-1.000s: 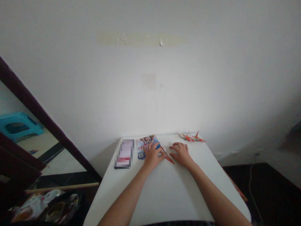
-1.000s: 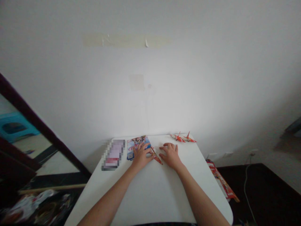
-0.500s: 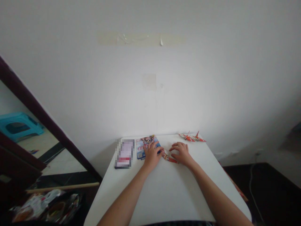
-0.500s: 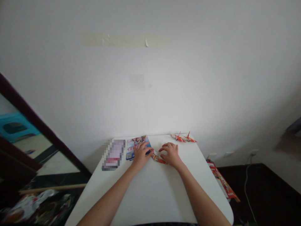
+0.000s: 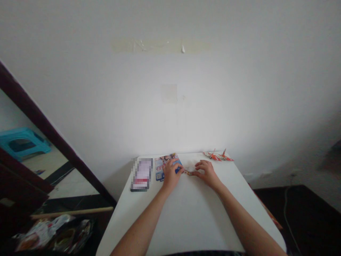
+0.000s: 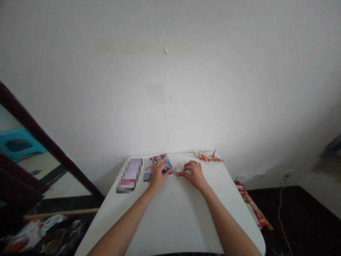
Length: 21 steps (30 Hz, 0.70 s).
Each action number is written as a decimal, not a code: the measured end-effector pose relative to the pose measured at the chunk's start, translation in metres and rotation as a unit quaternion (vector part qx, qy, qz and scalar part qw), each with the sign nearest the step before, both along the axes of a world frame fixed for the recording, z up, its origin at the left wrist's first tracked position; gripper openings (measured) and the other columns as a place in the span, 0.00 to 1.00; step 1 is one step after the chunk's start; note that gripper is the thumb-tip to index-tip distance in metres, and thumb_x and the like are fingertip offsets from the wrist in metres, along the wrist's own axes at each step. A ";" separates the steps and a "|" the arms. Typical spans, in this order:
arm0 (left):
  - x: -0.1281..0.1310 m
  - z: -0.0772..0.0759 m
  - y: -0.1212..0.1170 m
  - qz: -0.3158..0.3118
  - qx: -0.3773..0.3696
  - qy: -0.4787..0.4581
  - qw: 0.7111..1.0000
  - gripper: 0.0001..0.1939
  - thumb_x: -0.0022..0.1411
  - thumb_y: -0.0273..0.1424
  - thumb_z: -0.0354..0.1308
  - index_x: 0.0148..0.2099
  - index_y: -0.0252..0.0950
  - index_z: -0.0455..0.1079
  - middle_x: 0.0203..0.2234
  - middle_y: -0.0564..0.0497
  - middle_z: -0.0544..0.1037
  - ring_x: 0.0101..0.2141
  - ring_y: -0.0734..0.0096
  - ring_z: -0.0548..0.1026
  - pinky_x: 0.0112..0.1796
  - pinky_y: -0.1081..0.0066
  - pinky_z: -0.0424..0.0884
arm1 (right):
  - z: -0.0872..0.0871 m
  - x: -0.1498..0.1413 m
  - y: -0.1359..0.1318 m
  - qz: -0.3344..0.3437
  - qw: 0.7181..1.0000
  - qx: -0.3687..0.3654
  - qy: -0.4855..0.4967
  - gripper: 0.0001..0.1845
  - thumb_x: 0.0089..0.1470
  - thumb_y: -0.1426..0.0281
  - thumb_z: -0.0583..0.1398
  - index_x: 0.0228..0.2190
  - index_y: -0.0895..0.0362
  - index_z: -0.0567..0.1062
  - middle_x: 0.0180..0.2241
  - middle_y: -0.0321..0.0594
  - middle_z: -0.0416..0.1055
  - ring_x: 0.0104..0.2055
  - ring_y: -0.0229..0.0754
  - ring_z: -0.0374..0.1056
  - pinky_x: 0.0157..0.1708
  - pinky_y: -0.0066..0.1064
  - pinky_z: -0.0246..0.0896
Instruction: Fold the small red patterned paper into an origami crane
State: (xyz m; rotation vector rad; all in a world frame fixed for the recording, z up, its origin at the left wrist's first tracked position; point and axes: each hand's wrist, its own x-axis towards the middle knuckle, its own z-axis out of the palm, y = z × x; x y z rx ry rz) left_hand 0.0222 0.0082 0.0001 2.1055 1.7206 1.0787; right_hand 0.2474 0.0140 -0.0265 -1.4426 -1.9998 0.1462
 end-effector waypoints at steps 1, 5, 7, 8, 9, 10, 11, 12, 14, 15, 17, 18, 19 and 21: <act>0.000 0.000 0.000 0.000 0.001 -0.001 1.000 0.02 0.61 0.32 0.65 0.37 0.43 0.80 0.57 0.49 0.75 0.61 0.55 0.66 0.62 0.48 0.56 | 0.000 0.001 0.001 0.002 1.000 0.006 0.014 0.11 0.55 0.56 0.66 0.33 0.50 0.81 0.44 0.42 0.78 0.56 0.52 0.66 0.58 0.48 0.56; 0.000 -0.003 0.002 0.007 0.005 0.002 1.000 0.12 0.61 0.33 0.65 0.48 0.46 0.79 0.57 0.48 0.74 0.60 0.55 0.66 0.62 0.48 0.57 | 0.006 0.008 0.001 -0.019 0.998 0.021 0.050 0.07 0.57 0.63 0.63 0.32 0.52 0.79 0.42 0.42 0.78 0.55 0.51 0.66 0.59 0.47 0.54; 0.000 -0.005 0.002 0.012 0.003 0.008 1.000 0.14 0.62 0.33 0.65 0.50 0.47 0.78 0.57 0.48 0.74 0.60 0.55 0.66 0.62 0.48 0.57 | 0.010 0.010 -0.001 -0.047 0.998 0.030 0.040 0.05 0.56 0.65 0.62 0.32 0.52 0.78 0.42 0.42 0.77 0.55 0.52 0.65 0.61 0.51 0.50; 0.000 -0.006 0.002 0.013 0.000 0.013 1.000 0.14 0.62 0.33 0.64 0.51 0.47 0.78 0.57 0.48 0.74 0.60 0.55 0.66 0.62 0.47 0.56 | 0.011 0.011 -0.003 -0.058 0.997 0.029 0.035 0.05 0.56 0.66 0.61 0.32 0.52 0.78 0.42 0.42 0.77 0.55 0.51 0.66 0.62 0.53 0.47; 0.000 -0.007 0.002 0.015 -0.002 0.019 1.000 0.14 0.62 0.33 0.64 0.50 0.47 0.78 0.57 0.48 0.74 0.60 0.55 0.66 0.63 0.46 0.56 | 0.013 0.010 -0.004 -0.063 0.997 0.025 0.030 0.05 0.56 0.67 0.60 0.32 0.52 0.78 0.42 0.41 0.77 0.55 0.51 0.66 0.63 0.56 0.44; 0.000 -0.007 0.001 0.015 -0.004 0.027 1.000 0.13 0.63 0.34 0.64 0.50 0.48 0.79 0.58 0.48 0.73 0.61 0.54 0.65 0.63 0.45 0.55 | 0.014 0.009 -0.006 -0.063 0.997 0.020 0.026 0.05 0.56 0.68 0.60 0.33 0.52 0.77 0.43 0.41 0.77 0.56 0.52 0.66 0.64 0.59 0.41; 0.000 -0.007 0.000 0.012 -0.005 0.034 0.999 0.13 0.63 0.34 0.63 0.50 0.49 0.79 0.59 0.49 0.73 0.62 0.54 0.65 0.63 0.44 0.55 | 0.014 0.007 -0.007 -0.058 0.998 0.014 0.021 0.06 0.56 0.69 0.59 0.33 0.52 0.77 0.43 0.41 0.77 0.57 0.52 0.65 0.65 0.61 0.37; 0.001 -0.007 -0.001 0.008 -0.007 0.042 0.999 0.13 0.63 0.35 0.63 0.50 0.50 0.79 0.59 0.49 0.72 0.62 0.53 0.64 0.64 0.42 0.54 | 0.015 0.006 -0.009 -0.050 0.999 0.005 0.016 0.07 0.56 0.69 0.58 0.34 0.51 0.77 0.44 0.41 0.77 0.58 0.52 0.65 0.65 0.63 0.34; 0.002 -0.008 -0.002 0.002 -0.013 0.059 0.998 0.12 0.64 0.37 0.62 0.50 0.52 0.80 0.61 0.49 0.71 0.64 0.51 0.62 0.64 0.38 0.51 | 0.016 0.002 -0.012 -0.031 0.999 -0.022 0.004 0.09 0.56 0.70 0.57 0.35 0.50 0.78 0.45 0.40 0.77 0.59 0.51 0.65 0.65 0.66 0.30; 0.002 -0.008 -0.003 0.000 -0.020 0.068 0.998 0.12 0.65 0.38 0.61 0.49 0.53 0.80 0.62 0.49 0.70 0.64 0.49 0.61 0.64 0.35 0.49 | 0.017 0.000 -0.013 -0.027 0.999 -0.039 0.002 0.10 0.56 0.71 0.57 0.35 0.50 0.79 0.46 0.40 0.77 0.60 0.51 0.65 0.65 0.68 0.30; 0.003 -0.008 -0.003 -0.002 -0.039 0.086 0.996 0.12 0.66 0.40 0.60 0.48 0.54 0.81 0.63 0.50 0.69 0.64 0.45 0.59 0.63 0.30 0.45 | 0.019 -0.002 -0.015 -0.020 0.998 -0.061 -0.010 0.10 0.57 0.68 0.58 0.35 0.48 0.80 0.47 0.41 0.77 0.60 0.53 0.64 0.64 0.71 0.29; 0.004 -0.008 -0.003 -0.002 -0.048 0.093 0.994 0.12 0.66 0.42 0.59 0.48 0.54 0.81 0.64 0.50 0.69 0.65 0.43 0.59 0.63 0.29 0.44 | 0.020 -0.002 -0.015 -0.012 0.998 -0.062 -0.019 0.08 0.57 0.66 0.60 0.35 0.47 0.81 0.46 0.40 0.78 0.60 0.53 0.65 0.64 0.72 0.27; 0.004 -0.008 -0.003 -0.002 -0.056 0.099 0.993 0.13 0.66 0.43 0.59 0.49 0.54 0.81 0.64 0.50 0.68 0.65 0.42 0.58 0.63 0.28 0.43 | 0.020 -0.003 -0.016 -0.003 0.998 -0.061 -0.026 0.07 0.57 0.63 0.61 0.35 0.47 0.81 0.46 0.40 0.78 0.60 0.53 0.65 0.64 0.72 0.26; 0.004 -0.008 -0.004 -0.001 -0.064 0.109 0.992 0.15 0.65 0.45 0.58 0.51 0.54 0.80 0.65 0.50 0.67 0.65 0.40 0.57 0.63 0.27 0.41 | 0.022 -0.003 -0.017 0.015 0.998 -0.062 -0.031 0.08 0.57 0.59 0.62 0.35 0.45 0.82 0.45 0.39 0.78 0.58 0.52 0.65 0.64 0.72 0.25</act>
